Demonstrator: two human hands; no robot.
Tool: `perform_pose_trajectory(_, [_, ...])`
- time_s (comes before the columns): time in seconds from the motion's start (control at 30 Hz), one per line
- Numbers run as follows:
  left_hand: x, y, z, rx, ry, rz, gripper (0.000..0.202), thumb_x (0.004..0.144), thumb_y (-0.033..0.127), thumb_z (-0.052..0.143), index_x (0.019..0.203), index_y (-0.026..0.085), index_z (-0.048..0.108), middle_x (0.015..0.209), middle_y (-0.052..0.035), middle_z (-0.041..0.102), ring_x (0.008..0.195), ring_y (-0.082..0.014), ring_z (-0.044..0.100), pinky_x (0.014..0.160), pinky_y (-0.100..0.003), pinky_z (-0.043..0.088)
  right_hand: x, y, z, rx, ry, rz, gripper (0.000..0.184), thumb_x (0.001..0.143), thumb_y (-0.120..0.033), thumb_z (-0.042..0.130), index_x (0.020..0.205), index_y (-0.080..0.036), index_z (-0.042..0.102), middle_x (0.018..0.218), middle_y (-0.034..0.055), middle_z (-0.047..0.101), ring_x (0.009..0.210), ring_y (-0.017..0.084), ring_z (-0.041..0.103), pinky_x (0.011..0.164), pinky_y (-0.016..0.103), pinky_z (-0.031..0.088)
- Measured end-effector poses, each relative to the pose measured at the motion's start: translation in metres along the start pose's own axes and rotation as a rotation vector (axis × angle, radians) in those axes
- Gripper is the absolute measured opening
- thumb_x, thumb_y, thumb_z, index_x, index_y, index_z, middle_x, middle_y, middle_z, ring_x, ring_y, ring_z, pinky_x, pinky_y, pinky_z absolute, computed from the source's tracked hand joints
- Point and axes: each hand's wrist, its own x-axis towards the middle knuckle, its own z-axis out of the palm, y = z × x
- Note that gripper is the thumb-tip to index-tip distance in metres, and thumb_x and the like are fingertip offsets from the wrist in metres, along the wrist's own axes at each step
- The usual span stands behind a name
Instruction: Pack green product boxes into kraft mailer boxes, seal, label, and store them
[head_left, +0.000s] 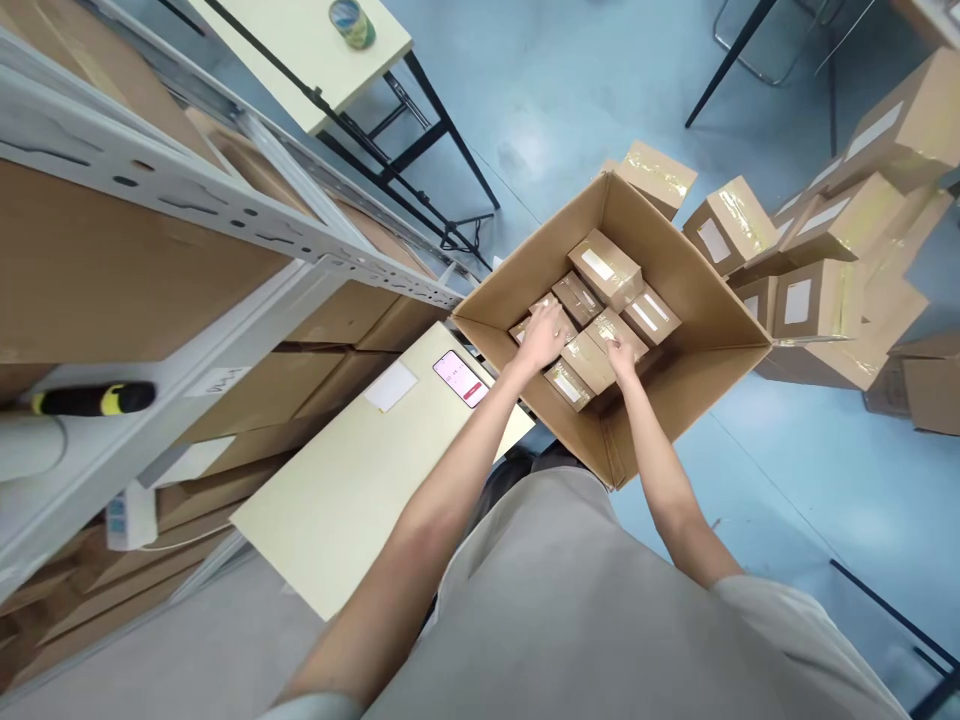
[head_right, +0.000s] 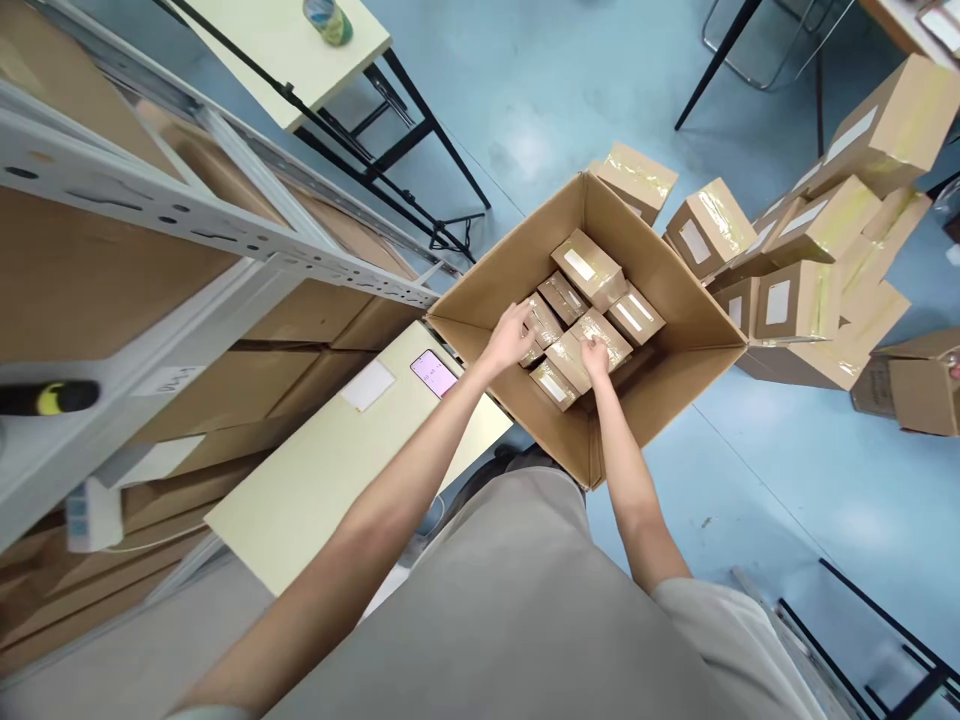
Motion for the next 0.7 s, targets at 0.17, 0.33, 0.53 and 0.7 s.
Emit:
perform_pose_trajectory(0.17, [-0.056, -0.021, 0.028, 0.001, -0.085, -0.134, 0.067, 0.109, 0.025, 0.054, 0.172, 0.0, 0.053, 0.187, -0.0225, 0.046, 0.181, -0.0404, 0.033, 0.151, -0.056, 0.025, -0.004, 0.014, 0.006, -0.043, -0.02, 0.123, 0.072, 0.105, -0.06, 0.07, 0.151, -0.005, 0.072, 0.129, 0.0207, 0.086, 0.127, 0.03, 0.078, 0.119, 0.044, 0.06])
perform_pose_trajectory(0.33, [-0.049, -0.044, 0.034, 0.01, -0.047, -0.168, 0.063, 0.109, 0.022, 0.056, 0.169, 0.005, 0.058, 0.182, -0.0225, 0.053, 0.177, -0.0385, 0.04, 0.149, -0.058, 0.029, 0.048, 0.012, -0.003, -0.116, -0.009, 0.15, 0.097, 0.1, -0.065, 0.078, 0.168, 0.0, 0.055, 0.166, 0.0346, 0.065, 0.157, 0.039, 0.063, 0.135, 0.053, 0.046])
perform_pose_trajectory(0.53, [0.005, -0.066, 0.054, 0.027, -0.038, -0.122, 0.058, 0.108, 0.02, 0.056, 0.164, 0.006, 0.062, 0.174, -0.0239, 0.062, 0.169, -0.0386, 0.052, 0.146, -0.056, 0.036, 0.171, 0.002, 0.005, -0.477, 0.029, -0.01, 0.145, 0.083, -0.084, 0.091, 0.187, -0.007, 0.024, 0.195, 0.0357, 0.009, 0.184, 0.051, 0.005, 0.146, 0.074, 0.013])
perform_pose_trajectory(0.7, [0.033, -0.085, 0.093, 0.012, -0.049, -0.089, 0.056, 0.107, 0.021, 0.056, 0.162, 0.014, 0.065, 0.168, -0.0209, 0.067, 0.164, -0.0399, 0.056, 0.142, -0.061, 0.042, 0.276, 0.019, 0.043, -0.68, -0.033, -0.055, 0.158, 0.078, -0.091, 0.091, 0.188, -0.007, 0.016, 0.194, 0.0364, -0.005, 0.181, 0.056, -0.011, 0.141, 0.084, -0.002])
